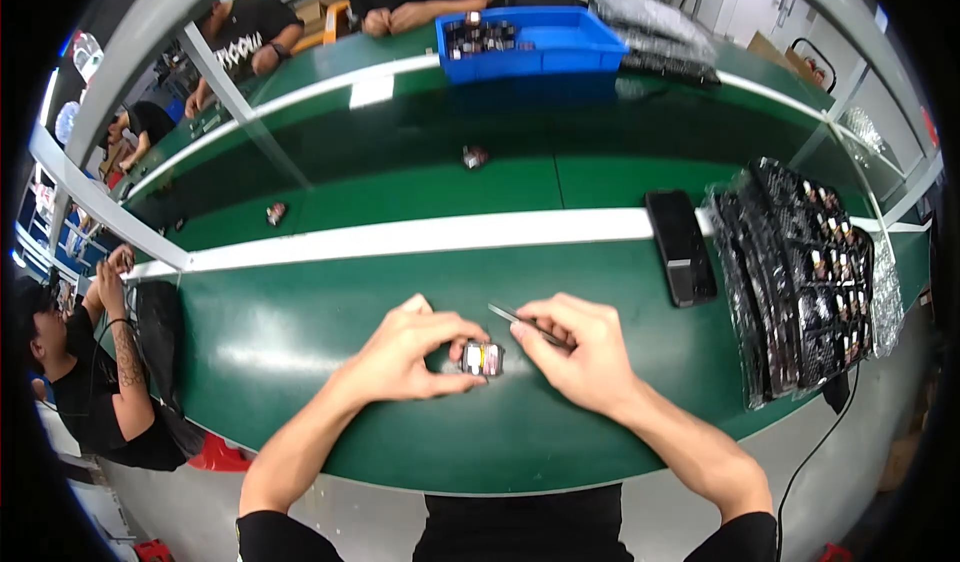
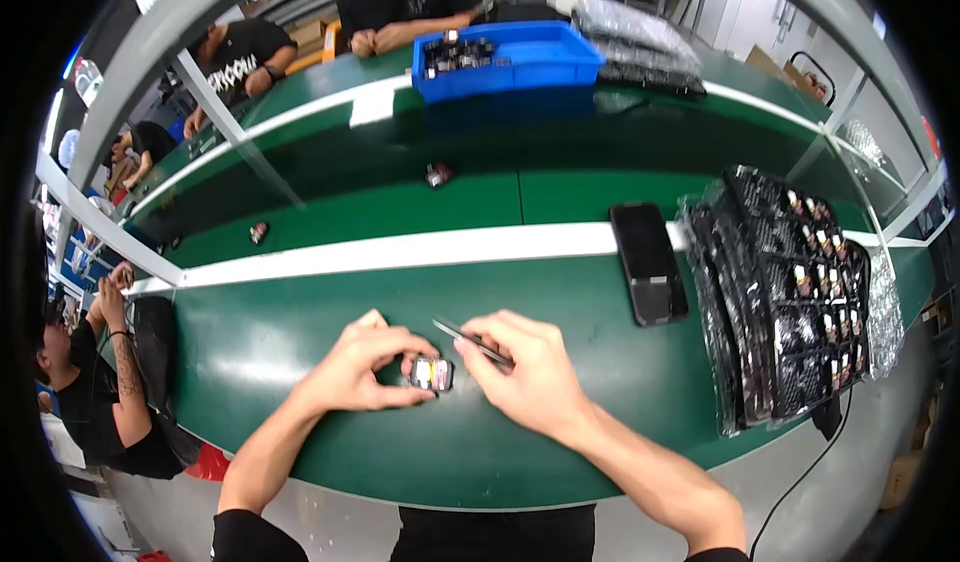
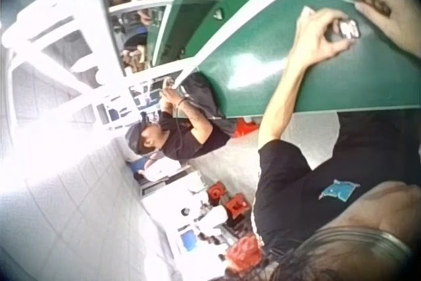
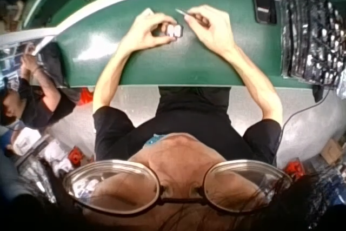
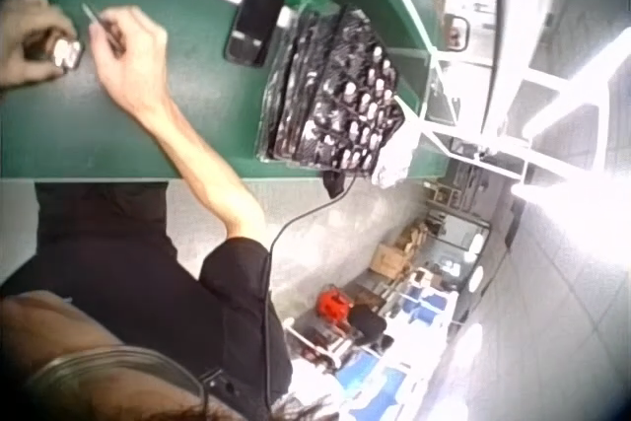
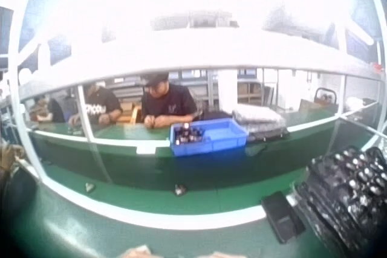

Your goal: The recorder is using tweezers to assemble or repair small electronic components, possibly smartwatches or similar wearable devices, on a factory assembly line.

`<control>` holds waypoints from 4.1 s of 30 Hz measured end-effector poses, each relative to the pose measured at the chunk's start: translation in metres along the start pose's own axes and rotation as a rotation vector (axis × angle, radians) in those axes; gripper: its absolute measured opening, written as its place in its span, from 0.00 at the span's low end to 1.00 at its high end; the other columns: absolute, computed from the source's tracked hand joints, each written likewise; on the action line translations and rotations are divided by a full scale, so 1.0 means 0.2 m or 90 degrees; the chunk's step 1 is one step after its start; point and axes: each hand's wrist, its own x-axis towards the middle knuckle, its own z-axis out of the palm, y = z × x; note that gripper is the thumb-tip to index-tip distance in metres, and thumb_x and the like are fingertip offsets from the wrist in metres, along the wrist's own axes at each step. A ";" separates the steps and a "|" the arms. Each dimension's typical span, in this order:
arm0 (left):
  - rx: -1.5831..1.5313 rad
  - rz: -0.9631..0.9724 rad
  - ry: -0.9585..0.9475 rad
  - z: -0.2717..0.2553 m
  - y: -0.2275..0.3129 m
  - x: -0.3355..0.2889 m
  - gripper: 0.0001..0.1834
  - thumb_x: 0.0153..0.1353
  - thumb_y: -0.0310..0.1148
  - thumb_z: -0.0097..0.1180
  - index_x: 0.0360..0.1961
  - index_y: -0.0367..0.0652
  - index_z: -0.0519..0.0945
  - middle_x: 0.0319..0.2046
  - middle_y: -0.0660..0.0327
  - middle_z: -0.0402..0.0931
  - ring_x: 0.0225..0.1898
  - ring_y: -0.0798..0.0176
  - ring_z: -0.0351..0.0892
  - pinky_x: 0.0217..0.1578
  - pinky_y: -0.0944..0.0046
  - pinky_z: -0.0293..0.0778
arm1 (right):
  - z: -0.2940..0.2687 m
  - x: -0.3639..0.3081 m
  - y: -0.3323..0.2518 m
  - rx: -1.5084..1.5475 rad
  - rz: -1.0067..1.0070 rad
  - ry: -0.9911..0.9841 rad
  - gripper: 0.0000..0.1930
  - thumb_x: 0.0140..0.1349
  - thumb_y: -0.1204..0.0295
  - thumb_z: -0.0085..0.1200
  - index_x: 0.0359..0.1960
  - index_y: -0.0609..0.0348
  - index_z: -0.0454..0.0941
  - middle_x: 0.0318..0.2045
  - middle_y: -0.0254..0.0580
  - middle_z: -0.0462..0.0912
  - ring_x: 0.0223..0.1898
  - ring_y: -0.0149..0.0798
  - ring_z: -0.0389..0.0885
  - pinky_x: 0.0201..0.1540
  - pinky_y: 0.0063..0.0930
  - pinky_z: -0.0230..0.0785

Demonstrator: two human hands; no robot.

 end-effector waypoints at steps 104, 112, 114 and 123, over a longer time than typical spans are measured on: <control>-0.074 -0.049 0.008 0.07 -0.10 0.09 0.29 0.55 0.36 0.83 0.60 0.46 0.91 0.39 0.64 0.84 0.39 0.61 0.77 0.46 0.60 0.65 | -0.02 0.01 0.07 -0.033 0.087 -0.064 0.02 0.61 0.82 0.68 0.35 0.67 0.91 0.22 0.39 0.82 0.19 0.27 0.75 0.22 0.29 0.62; -0.084 -0.098 0.028 0.07 -0.08 0.10 0.24 0.56 0.35 0.83 0.54 0.45 0.90 0.36 0.67 0.84 0.31 0.66 0.65 0.42 0.62 0.63 | -0.03 -0.01 0.12 -0.113 -0.061 0.000 0.11 0.58 0.84 0.74 0.43 0.65 0.95 0.23 0.31 0.80 0.18 0.21 0.67 0.21 0.25 0.53; -0.081 -0.093 0.036 0.08 -0.08 0.10 0.23 0.56 0.35 0.83 0.53 0.45 0.90 0.35 0.68 0.83 0.30 0.66 0.65 0.41 0.62 0.62 | -0.03 -0.01 0.12 -0.120 -0.075 -0.003 0.11 0.57 0.84 0.75 0.43 0.65 0.95 0.23 0.31 0.80 0.18 0.21 0.66 0.21 0.25 0.53; -0.067 -0.101 0.034 0.08 -0.07 0.10 0.22 0.57 0.35 0.82 0.52 0.45 0.90 0.33 0.68 0.81 0.29 0.66 0.63 0.41 0.61 0.59 | -0.02 -0.01 0.11 -0.159 -0.096 -0.017 0.10 0.57 0.84 0.74 0.41 0.65 0.93 0.26 0.36 0.80 0.20 0.31 0.76 0.21 0.30 0.65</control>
